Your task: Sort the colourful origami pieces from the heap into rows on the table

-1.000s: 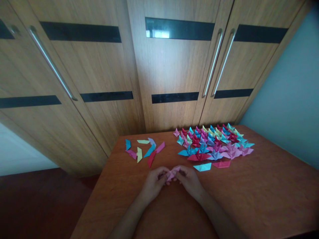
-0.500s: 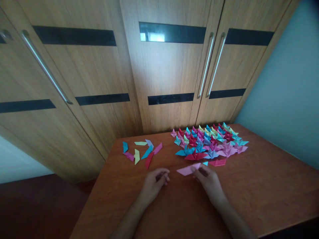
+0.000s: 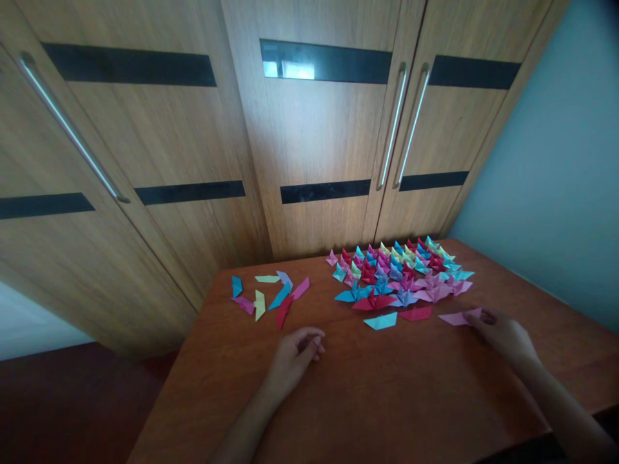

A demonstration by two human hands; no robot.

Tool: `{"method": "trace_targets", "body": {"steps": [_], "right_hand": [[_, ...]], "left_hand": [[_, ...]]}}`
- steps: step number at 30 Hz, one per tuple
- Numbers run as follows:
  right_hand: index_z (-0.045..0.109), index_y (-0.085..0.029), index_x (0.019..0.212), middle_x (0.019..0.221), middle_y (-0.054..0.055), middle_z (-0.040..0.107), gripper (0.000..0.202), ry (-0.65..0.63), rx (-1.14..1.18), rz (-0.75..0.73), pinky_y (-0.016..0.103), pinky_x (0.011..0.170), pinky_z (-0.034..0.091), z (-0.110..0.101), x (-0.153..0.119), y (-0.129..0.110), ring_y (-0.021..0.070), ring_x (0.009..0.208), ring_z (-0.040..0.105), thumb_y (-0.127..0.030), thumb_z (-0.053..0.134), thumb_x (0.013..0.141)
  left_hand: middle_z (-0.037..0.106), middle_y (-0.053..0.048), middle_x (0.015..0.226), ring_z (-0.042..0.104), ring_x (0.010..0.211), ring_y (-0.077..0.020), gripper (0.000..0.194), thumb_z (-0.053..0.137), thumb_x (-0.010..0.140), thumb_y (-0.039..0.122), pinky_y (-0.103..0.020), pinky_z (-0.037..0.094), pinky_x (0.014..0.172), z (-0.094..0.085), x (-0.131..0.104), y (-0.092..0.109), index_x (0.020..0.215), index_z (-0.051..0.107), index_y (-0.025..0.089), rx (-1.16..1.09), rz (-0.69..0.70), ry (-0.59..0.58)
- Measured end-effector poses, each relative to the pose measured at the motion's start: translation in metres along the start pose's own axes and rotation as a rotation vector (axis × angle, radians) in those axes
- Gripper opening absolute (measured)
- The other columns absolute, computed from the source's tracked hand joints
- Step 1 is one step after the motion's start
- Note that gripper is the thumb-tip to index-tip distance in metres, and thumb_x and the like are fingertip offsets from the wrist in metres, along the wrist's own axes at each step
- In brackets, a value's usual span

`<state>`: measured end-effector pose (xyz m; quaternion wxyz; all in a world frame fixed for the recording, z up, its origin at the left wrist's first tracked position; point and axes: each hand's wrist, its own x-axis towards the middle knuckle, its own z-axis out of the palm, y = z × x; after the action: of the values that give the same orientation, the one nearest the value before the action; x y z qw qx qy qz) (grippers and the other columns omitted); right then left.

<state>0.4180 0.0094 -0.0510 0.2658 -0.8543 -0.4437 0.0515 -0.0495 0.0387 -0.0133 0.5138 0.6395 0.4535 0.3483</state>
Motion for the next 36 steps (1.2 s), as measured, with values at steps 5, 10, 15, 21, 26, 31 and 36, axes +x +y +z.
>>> {"method": "trace_targets", "body": {"steps": [5,10,15,21,26,31,36], "right_hand": [[0.059,-0.023,0.113,0.099,0.016,0.066,0.054,-0.110,-0.157,0.029,0.034,0.061,0.043,0.005,0.007,-0.007,0.0298,0.083,0.063,-0.058,0.047,0.075],[0.057,-0.021,0.117,0.099,0.016,0.066,0.059,-0.074,-0.202,0.002,0.034,0.057,0.043,0.011,0.009,-0.015,0.0322,0.082,0.064,-0.060,0.043,0.076],[0.059,-0.023,0.116,0.099,0.014,0.066,0.057,-0.051,-0.185,-0.017,0.035,0.060,0.044,0.017,0.013,-0.016,0.0303,0.082,0.064,-0.059,0.045,0.075],[0.058,-0.022,0.117,0.097,0.015,0.067,0.058,-0.056,-0.175,0.006,0.035,0.059,0.044,0.017,0.014,-0.018,0.0316,0.081,0.063,-0.059,0.046,0.074],[0.058,-0.022,0.118,0.096,0.016,0.067,0.058,-0.048,-0.163,0.043,0.035,0.055,0.043,0.011,0.010,-0.022,0.0318,0.077,0.064,-0.059,0.045,0.076],[0.058,-0.022,0.117,0.090,0.016,0.068,0.055,0.072,-0.174,0.059,0.035,0.056,0.042,0.003,-0.010,-0.043,0.0295,0.071,0.063,-0.058,0.041,0.080],[0.062,-0.019,0.108,0.082,0.009,0.068,0.041,0.229,0.107,-0.305,0.028,0.059,0.044,0.012,-0.047,-0.095,0.0216,0.069,0.063,-0.047,0.046,0.082]], "left_hand": [[0.064,-0.004,0.072,0.058,0.062,-0.0143,0.031,0.053,0.081,0.041,-0.025,0.046,0.060,-0.001,0.000,0.000,0.093,0.062,0.014,-0.015,0.009,-0.007],[0.064,-0.004,0.073,0.058,0.064,-0.0148,0.032,0.053,0.081,0.042,-0.025,0.047,0.062,-0.001,0.000,0.001,0.093,0.063,0.015,-0.009,-0.002,-0.014],[0.065,-0.004,0.073,0.059,0.063,-0.0149,0.030,0.053,0.081,0.041,-0.026,0.046,0.062,-0.001,0.000,0.001,0.093,0.063,0.015,-0.006,-0.001,-0.013],[0.064,-0.004,0.073,0.059,0.064,-0.0150,0.029,0.052,0.082,0.039,-0.026,0.046,0.062,-0.001,0.001,-0.001,0.093,0.062,0.014,-0.005,0.001,-0.015],[0.064,-0.004,0.072,0.059,0.063,-0.0148,0.028,0.052,0.082,0.038,-0.026,0.046,0.062,-0.001,0.000,0.002,0.093,0.063,0.014,-0.011,-0.005,-0.010],[0.065,-0.004,0.072,0.059,0.063,-0.0146,0.028,0.053,0.082,0.038,-0.025,0.046,0.061,0.000,0.000,0.000,0.092,0.063,0.014,-0.023,0.001,-0.006],[0.068,-0.006,0.082,0.062,0.072,-0.0168,0.026,0.050,0.083,0.035,-0.026,0.048,0.063,-0.007,0.003,-0.007,0.096,0.064,0.017,0.057,0.033,0.112]]}}
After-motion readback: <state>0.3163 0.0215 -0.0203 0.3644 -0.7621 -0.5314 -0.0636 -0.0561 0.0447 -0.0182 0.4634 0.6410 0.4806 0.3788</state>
